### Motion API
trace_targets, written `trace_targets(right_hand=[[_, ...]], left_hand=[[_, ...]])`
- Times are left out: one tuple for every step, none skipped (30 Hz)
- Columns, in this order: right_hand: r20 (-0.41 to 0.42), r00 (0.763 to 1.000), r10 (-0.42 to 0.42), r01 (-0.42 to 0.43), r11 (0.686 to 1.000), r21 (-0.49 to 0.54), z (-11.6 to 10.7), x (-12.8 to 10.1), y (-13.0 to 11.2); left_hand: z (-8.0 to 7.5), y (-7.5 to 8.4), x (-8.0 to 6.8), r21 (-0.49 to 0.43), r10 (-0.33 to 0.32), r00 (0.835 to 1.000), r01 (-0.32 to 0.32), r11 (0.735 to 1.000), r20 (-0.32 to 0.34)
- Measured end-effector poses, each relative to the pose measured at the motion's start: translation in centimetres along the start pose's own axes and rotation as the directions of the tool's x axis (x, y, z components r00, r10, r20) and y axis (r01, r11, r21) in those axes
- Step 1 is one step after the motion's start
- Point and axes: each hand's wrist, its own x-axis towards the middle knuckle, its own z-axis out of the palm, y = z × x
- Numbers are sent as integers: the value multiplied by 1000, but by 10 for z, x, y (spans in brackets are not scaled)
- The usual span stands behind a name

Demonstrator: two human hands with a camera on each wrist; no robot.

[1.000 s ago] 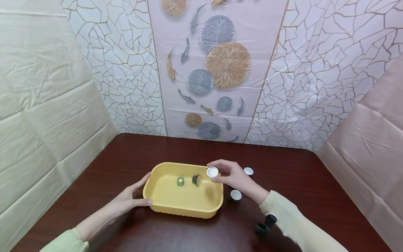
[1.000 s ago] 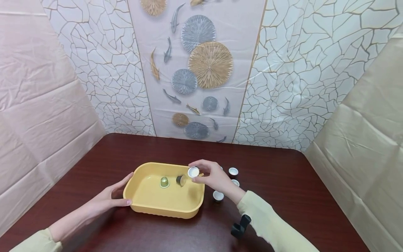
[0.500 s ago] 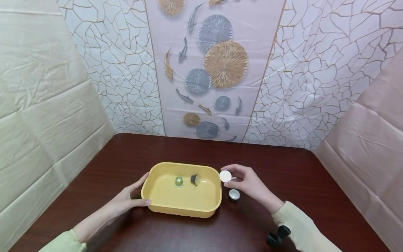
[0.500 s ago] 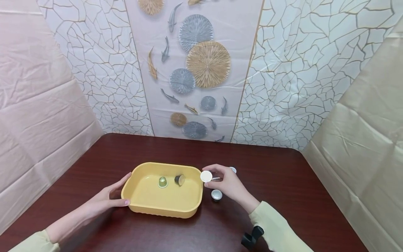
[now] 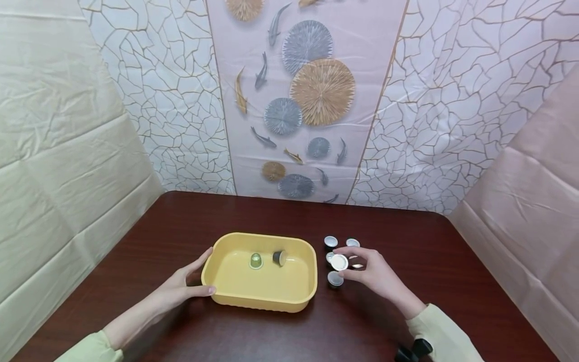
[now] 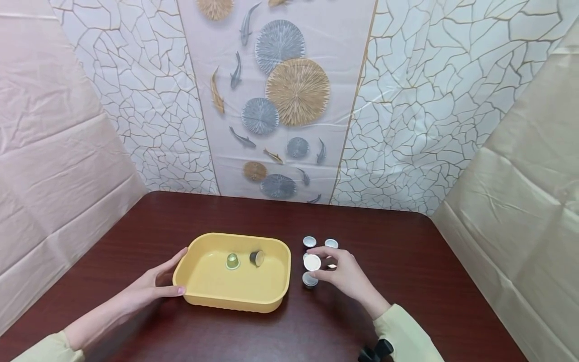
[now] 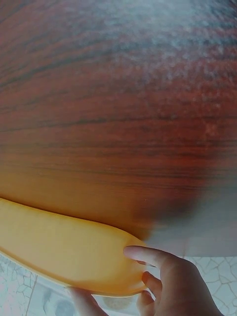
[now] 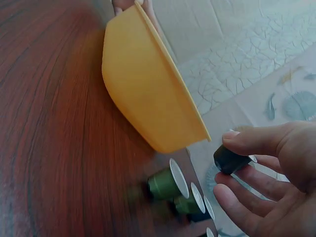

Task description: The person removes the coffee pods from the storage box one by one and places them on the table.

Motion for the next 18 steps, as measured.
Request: trace_targets(right_hand=[[0,1000,0,0,1000,-1,-1,-1,1],[2,1000,-1,1,1000,2,-2,-2,3],[4,1000,-1,1,1000,2,-2,-4,4],[6,1000,-1,1,1000,-1,-4,-5,5],[6,1000,-1,1,1000,-3,-5,-6,6],[6,1000,-1,1,1000,-8,-6,-7,7],[5,1000,0,0,1000,-15,-7,-8,8],[4,1000,2,-2,1000,-24,-8,-9,10],[2,1000,5,-5,999,-35,-9,-11,11],[-1,1000,10,-10,999,-43,-11,-12,12],[-5,1000,16,-17,999,-49,-11,-13,13],[-9,1000,24,-25,998,-55,-12,-13,15],[-13,999,33,-34,998,-62,-13,-14,16],[-16,999,42,-43,997,-66,-14,-15,18],[-20,999,51,-52,996,-72,-14,-16,19],[-23,998,59,-60,995,-75,-14,-16,20],[-24,998,66,-67,995,-78,-15,-17,21],[-25,997,74,-76,994,-80,-15,-18,22]], left_hand=[[0,0,0,-2,2,1000,-2,1000,-1],[0,0,-1,-1,2,1000,-2,1000,-4],[0,0,-1,2,2,1000,-2,1000,-6],[0,0,-1,3,2,1000,-2,1000,-8],[-1,0,-1,6,2,1000,-2,1000,-11],[-1,0,-2,6,2,1000,-2,1000,-12],[-1,0,-2,5,2,1000,-2,1000,-12],[-1,0,-2,6,2,1000,-2,1000,-12],[-1,0,-2,4,3,1000,-3,1000,-10],[-1,1,-2,2,4,1000,-4,1000,-8],[-1,1,-2,2,5,1000,-5,1000,-7],[-1,1,-2,2,6,1000,-6,1000,-5],[-1,1,-2,3,5,1000,-5,1000,-5],[-1,2,-2,5,5,1000,-5,1000,-5],[-1,2,-2,6,6,1000,-5,1000,-4],[0,2,-2,7,6,1000,-6,1000,-4],[0,2,-2,8,8,1000,-8,1000,-3],[0,2,-2,8,9,1000,-9,1000,-3]])
